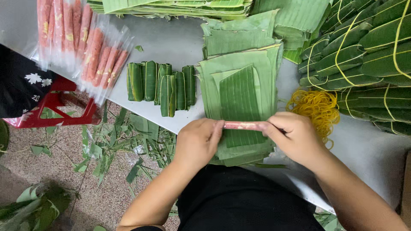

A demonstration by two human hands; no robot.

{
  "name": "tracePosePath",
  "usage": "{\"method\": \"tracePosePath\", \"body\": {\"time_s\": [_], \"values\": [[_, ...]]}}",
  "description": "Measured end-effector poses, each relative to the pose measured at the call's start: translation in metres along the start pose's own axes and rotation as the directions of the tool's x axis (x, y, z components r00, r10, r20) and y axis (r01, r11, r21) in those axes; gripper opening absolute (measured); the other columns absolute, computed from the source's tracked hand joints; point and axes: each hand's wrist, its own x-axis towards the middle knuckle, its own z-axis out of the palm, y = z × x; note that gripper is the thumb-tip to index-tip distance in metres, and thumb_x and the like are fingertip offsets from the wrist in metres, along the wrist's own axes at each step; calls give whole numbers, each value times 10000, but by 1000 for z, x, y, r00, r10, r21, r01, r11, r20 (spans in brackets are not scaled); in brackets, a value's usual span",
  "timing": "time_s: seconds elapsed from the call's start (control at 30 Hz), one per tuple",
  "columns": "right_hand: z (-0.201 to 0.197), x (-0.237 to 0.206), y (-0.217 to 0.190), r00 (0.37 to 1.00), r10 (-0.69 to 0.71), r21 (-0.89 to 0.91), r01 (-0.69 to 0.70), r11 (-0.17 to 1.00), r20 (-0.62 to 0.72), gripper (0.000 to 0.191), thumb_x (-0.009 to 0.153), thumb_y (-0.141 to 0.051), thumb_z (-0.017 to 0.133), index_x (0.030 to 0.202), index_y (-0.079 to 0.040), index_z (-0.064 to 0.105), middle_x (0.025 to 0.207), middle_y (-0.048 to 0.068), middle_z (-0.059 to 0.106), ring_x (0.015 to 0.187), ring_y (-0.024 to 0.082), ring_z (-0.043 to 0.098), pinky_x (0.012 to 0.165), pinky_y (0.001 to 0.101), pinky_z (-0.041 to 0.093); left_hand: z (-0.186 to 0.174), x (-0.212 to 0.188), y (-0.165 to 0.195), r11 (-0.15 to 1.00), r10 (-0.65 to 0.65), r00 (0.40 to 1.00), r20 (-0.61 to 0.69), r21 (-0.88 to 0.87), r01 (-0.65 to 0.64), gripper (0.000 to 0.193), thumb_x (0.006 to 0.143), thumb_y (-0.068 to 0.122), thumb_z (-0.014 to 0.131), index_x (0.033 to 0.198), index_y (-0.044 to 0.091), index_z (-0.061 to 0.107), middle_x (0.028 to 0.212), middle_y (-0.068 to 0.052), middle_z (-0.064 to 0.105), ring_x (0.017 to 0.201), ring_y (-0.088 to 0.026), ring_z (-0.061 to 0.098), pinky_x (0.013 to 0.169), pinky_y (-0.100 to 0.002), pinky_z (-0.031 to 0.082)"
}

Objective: The person wraps sausage rolls in cut banana leaf pieces, folding the leaves around each roll and securing the bundle with a rubber band. They stack the finished wrapped rolls on the table, gather completed bundles, and place them aside while reaching for new leaves and rolls.

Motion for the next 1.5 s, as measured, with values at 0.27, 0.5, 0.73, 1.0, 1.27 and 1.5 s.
{"method": "tracePosePath", "body": {"time_s": [0.27, 0.5, 0.73, 1.0, 1.27, 1.5], "values": [[-4, 8, -40, 865, -494, -442, 409, 799, -93, 255, 870, -240, 835, 979, -35, 731, 877, 74, 689, 779, 255, 685, 652, 377, 545, -1, 1, 10, 855, 479, 868, -135, 297, -425, 231, 939, 191, 766, 1083, 23, 698, 1001, -92, 683, 908, -277, 668, 802, -396, 550], [-17, 16, -32, 851, -517, -333, 517, 789, 97, 365, 816, -248, 789, 1121, -56, 730, 1014, 103, 689, 870, 295, 690, 741, 383, 570, -12, 15, 12, 855, 502, 864, 41, 128, -502, 347, 884, 211, 770, 1178, 41, 698, 1120, -106, 662, 997, -303, 669, 863, -423, 558], [-11, 36, -27, 863, -500, -384, 486, 785, 71, 297, 856, -249, 770, 1100, -87, 721, 1072, 74, 701, 906, 272, 676, 757, 385, 556, -8, 37, 2, 914, 402, 914, 58, 29, -404, 232, 898, 163, 760, 1089, 98, 647, 1170, -149, 678, 949, -322, 677, 771, -402, 551], [-15, 43, -29, 870, -487, -408, 473, 781, 76, 252, 846, -271, 783, 1060, -148, 735, 1050, 13, 687, 961, 246, 666, 780, 377, 562, -17, 48, -2, 921, 389, 917, 88, -15, -389, 255, 880, 232, 800, 1049, 106, 657, 964, -68, 677, 899, -293, 657, 781, -402, 535], [-11, 54, -33, 853, -517, -491, 478, 728, 64, 302, 853, -236, 781, 1126, -111, 751, 1050, 45, 695, 1001, 258, 653, 825, 391, 553, -15, 57, -5, 884, 453, 888, 78, 88, -459, 262, 828, 211, 794, 1019, 76, 679, 974, -91, 673, 927, -312, 652, 812, -426, 526], [-6, 72, -29, 775, -629, -603, 535, 592, 70, 359, 837, -133, 740, 1194, -95, 729, 1250, 44, 695, 1155, 246, 657, 953, 382, 550, -17, 75, -3, 845, 494, 869, -37, 255, -470, 297, 900, 191, 768, 1178, 133, 683, 1013, -27, 645, 967, -258, 644, 866, -398, 513]]}}
